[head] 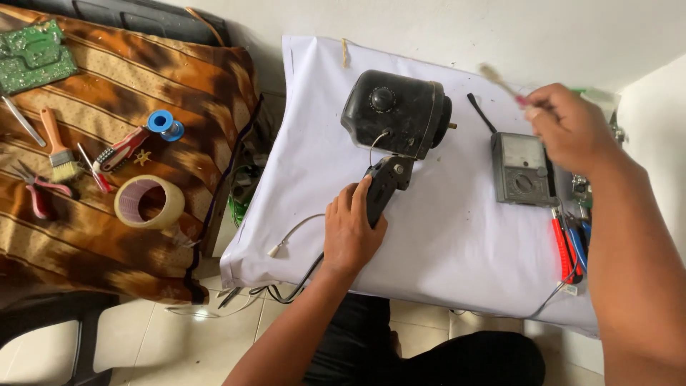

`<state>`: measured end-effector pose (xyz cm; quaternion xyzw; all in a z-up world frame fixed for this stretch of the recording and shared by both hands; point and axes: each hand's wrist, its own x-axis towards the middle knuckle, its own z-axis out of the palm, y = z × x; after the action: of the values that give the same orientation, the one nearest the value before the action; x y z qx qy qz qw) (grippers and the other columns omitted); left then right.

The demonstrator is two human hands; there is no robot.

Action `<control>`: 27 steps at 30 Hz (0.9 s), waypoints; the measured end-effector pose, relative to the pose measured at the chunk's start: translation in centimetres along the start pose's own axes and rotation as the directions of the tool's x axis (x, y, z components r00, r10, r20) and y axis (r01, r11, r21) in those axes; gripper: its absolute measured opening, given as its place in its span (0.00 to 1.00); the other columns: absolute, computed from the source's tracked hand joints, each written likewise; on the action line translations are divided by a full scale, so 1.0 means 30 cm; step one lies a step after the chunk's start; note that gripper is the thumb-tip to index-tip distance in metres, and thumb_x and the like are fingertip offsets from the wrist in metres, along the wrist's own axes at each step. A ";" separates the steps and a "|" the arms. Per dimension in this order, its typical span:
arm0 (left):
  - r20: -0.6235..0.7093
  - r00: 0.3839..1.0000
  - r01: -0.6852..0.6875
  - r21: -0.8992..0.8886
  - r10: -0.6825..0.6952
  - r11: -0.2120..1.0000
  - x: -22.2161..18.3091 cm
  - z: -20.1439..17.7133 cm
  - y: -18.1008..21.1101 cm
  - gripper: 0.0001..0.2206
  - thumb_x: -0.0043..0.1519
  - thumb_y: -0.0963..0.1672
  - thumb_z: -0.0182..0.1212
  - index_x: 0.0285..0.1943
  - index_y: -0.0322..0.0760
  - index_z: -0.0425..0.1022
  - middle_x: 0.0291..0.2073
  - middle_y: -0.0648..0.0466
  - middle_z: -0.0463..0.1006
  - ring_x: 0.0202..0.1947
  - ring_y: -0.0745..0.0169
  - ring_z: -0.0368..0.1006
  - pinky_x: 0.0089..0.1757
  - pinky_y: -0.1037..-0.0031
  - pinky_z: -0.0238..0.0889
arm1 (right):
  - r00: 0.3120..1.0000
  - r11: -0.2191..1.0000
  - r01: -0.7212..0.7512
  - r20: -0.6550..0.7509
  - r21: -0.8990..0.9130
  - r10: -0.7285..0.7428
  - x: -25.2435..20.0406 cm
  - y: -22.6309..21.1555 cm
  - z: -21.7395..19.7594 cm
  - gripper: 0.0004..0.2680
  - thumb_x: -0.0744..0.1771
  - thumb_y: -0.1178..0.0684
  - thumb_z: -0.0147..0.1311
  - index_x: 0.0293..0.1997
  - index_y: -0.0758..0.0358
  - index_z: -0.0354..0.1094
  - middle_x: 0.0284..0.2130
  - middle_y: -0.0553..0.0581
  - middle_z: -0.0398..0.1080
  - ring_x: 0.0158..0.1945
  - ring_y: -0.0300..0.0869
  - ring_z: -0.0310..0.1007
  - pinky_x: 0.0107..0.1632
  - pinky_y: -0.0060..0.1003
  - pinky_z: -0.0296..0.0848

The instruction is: Cleaning the internal components of an electronic motor housing using a small stick tool

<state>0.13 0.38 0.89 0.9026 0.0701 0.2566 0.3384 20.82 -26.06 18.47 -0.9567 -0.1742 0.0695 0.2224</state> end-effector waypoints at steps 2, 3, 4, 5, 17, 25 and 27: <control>-0.004 1.000 -0.004 0.005 0.004 1.000 -0.006 0.006 -0.005 0.32 0.51 0.43 0.62 0.70 0.38 0.62 0.53 0.46 0.71 0.47 0.44 0.70 0.46 0.58 0.63 | 0.996 0.995 0.063 0.072 -0.078 -0.058 -0.063 -0.119 0.029 0.09 0.72 0.51 0.49 0.56 0.60 0.71 0.35 0.58 0.73 0.33 0.46 0.68 0.35 0.42 0.64; -0.014 1.000 -0.003 0.010 0.004 1.000 -0.005 0.011 -0.004 0.33 0.51 0.43 0.61 0.69 0.38 0.63 0.53 0.46 0.71 0.49 0.46 0.70 0.47 0.58 0.63 | 0.982 0.979 0.136 0.151 -0.154 -0.113 -0.093 -0.180 0.038 0.10 0.70 0.48 0.52 0.54 0.55 0.75 0.34 0.53 0.74 0.30 0.41 0.66 0.35 0.38 0.63; -0.015 1.000 -0.011 0.006 0.011 1.000 -0.007 0.011 -0.005 0.33 0.51 0.43 0.61 0.69 0.38 0.63 0.53 0.46 0.71 0.49 0.46 0.70 0.47 0.58 0.63 | 0.983 0.979 0.133 0.143 -0.157 -0.111 -0.094 -0.182 0.065 0.10 0.70 0.48 0.52 0.54 0.55 0.75 0.34 0.53 0.74 0.30 0.41 0.66 0.35 0.38 0.63; -0.024 1.000 -0.017 0.008 0.017 1.000 -0.010 0.011 -0.004 0.32 0.50 0.43 0.61 0.69 0.37 0.63 0.52 0.46 0.71 0.48 0.45 0.70 0.47 0.58 0.63 | 0.968 0.953 0.207 0.186 -0.221 -0.167 -0.095 -0.184 0.092 0.11 0.70 0.44 0.50 0.53 0.50 0.76 0.39 0.48 0.75 0.38 0.41 0.70 0.42 0.39 0.66; -0.057 0.998 -0.007 0.144 0.015 0.990 -0.010 0.034 -0.009 0.36 0.49 0.44 0.67 0.71 0.42 0.62 0.50 0.48 0.71 0.44 0.50 0.74 0.43 0.66 0.63 | 0.969 0.963 0.247 0.013 -0.111 -0.247 -0.064 -0.233 0.055 0.07 0.66 0.49 0.60 0.44 0.55 0.81 0.34 0.63 0.78 0.38 0.56 0.78 0.47 0.50 0.75; -0.079 0.996 -0.020 0.144 0.032 0.989 -0.016 0.047 -0.024 0.36 0.49 0.44 0.67 0.71 0.42 0.62 0.49 0.49 0.71 0.43 0.50 0.74 0.42 0.66 0.63 | 0.968 0.981 0.167 -0.173 -0.102 -0.182 0.058 -0.106 0.092 0.08 0.69 0.45 0.63 0.53 0.47 0.78 0.35 0.53 0.78 0.40 0.47 0.78 0.44 0.40 0.76; -0.079 0.996 -0.026 0.158 0.039 0.987 -0.018 0.050 -0.021 0.36 0.48 0.44 0.67 0.71 0.42 0.62 0.49 0.49 0.70 0.42 0.51 0.73 0.40 0.67 0.62 | 0.979 0.978 0.189 0.062 0.085 -0.194 -0.007 -0.182 0.099 0.08 0.62 0.49 0.68 0.43 0.53 0.81 0.36 0.60 0.82 0.41 0.50 0.79 0.49 0.47 0.76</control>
<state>0.47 -0.16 -0.69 0.9162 0.0889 0.2926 0.2589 18.33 -20.36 18.28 -0.9229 -0.2704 0.0879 0.2596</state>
